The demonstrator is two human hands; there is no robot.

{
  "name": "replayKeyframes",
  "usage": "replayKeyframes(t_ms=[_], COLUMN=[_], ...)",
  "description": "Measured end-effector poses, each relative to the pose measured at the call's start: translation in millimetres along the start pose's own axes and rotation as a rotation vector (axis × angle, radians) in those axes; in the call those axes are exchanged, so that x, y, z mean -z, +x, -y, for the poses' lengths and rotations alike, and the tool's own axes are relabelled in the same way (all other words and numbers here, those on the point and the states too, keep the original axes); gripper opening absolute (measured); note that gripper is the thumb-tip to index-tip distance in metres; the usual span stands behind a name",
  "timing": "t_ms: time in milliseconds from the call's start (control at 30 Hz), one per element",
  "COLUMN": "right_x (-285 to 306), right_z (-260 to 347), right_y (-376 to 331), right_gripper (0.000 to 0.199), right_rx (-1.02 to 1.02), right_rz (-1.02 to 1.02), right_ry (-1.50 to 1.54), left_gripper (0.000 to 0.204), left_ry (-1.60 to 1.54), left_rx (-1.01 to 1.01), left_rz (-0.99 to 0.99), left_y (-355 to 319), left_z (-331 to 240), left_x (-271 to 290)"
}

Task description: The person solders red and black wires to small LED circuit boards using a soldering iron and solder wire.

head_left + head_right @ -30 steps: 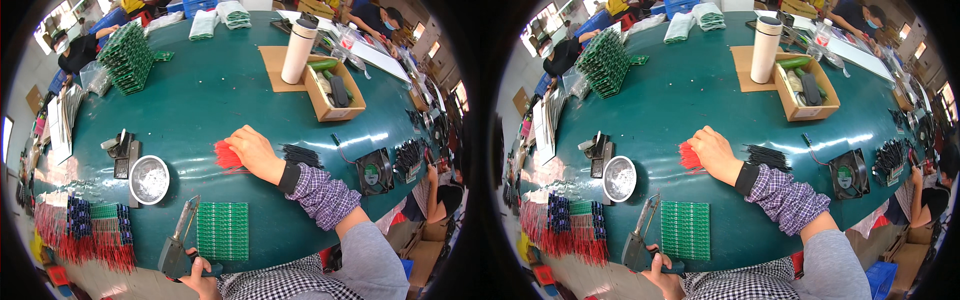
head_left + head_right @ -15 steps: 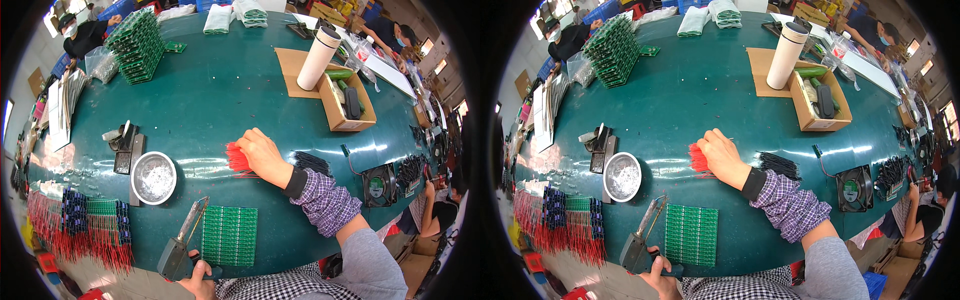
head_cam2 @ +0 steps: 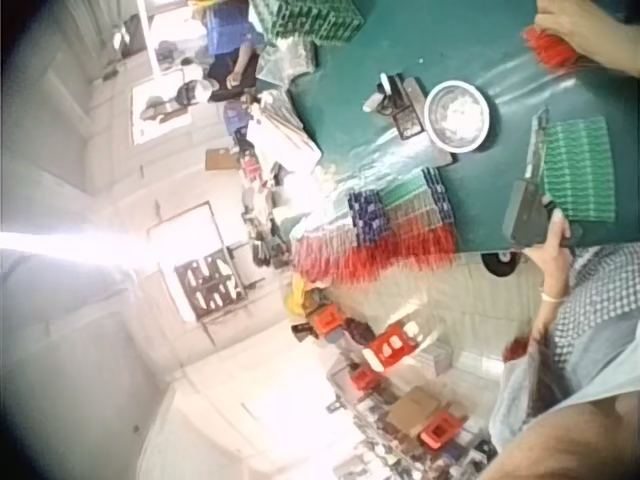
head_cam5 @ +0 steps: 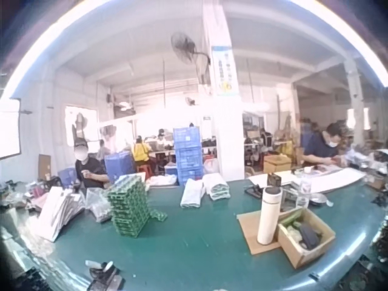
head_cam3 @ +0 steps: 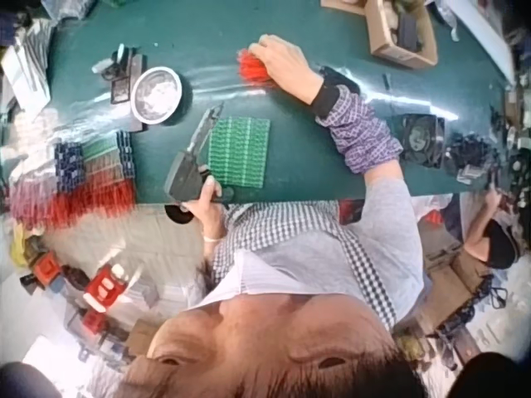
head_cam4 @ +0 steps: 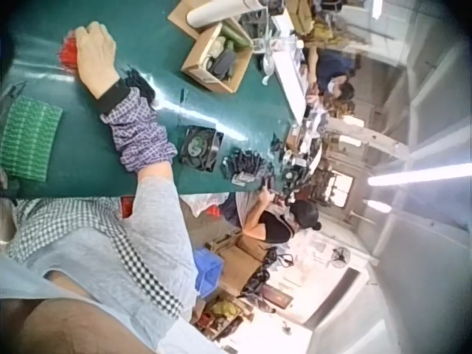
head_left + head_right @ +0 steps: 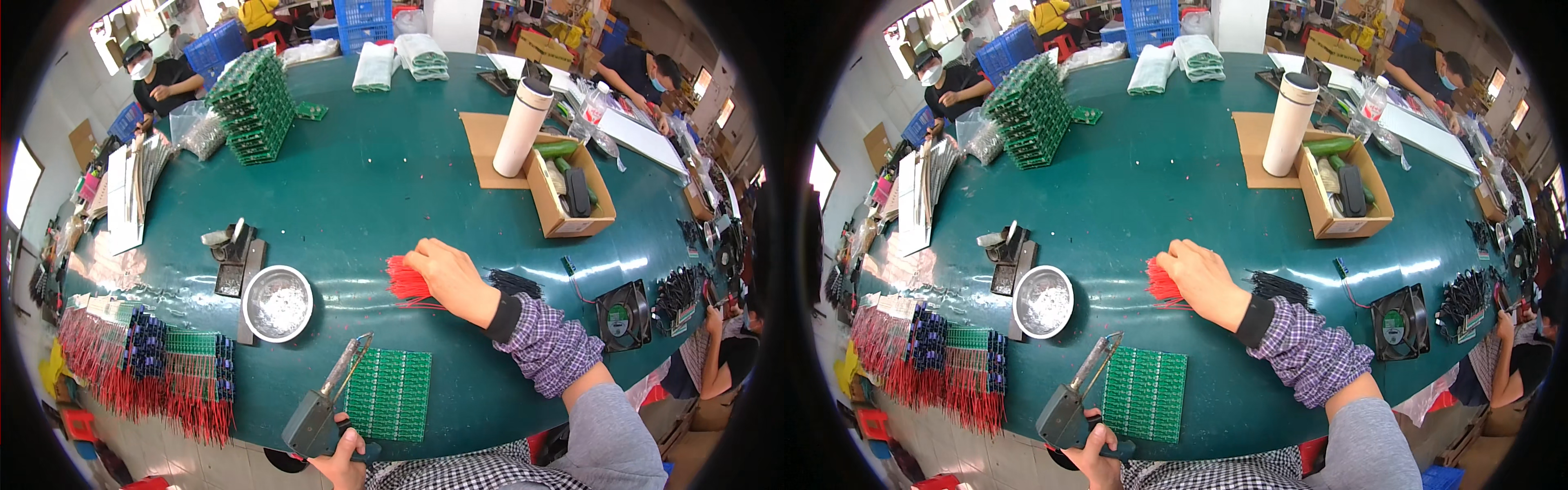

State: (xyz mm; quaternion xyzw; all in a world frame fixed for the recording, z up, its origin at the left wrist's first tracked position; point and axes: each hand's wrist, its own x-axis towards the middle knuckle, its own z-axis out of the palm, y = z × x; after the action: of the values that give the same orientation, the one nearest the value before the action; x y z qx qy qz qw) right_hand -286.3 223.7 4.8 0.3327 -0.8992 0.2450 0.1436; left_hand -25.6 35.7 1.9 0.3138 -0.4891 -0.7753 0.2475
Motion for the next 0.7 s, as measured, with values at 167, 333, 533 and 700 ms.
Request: replayKeyframes(t_ms=[167,333,533,700], right_x=[52,51,24,24], right_z=[34,66,64,70], right_y=[-3,-8,-25,-42], right_gripper=[0.011,0.007,0.003,0.003], right_rx=[0.192,0.355,0.371,0.369], right_rz=[0.296,0.583,0.597,0.619], right_ry=[-0.268,-0.518,-0.618,-0.701], left_gripper=[0.029,0.045,0.068,0.069], left_ry=[0.086,0.007,-0.053,-0.049], left_rx=[0.069,0.034,0.021,0.032], left_rz=[0.148,0.139,0.065,0.024], left_y=[-8,-10,-20,-26], left_z=[-15,-8,-11,-14], left_x=[3,14,14,21])
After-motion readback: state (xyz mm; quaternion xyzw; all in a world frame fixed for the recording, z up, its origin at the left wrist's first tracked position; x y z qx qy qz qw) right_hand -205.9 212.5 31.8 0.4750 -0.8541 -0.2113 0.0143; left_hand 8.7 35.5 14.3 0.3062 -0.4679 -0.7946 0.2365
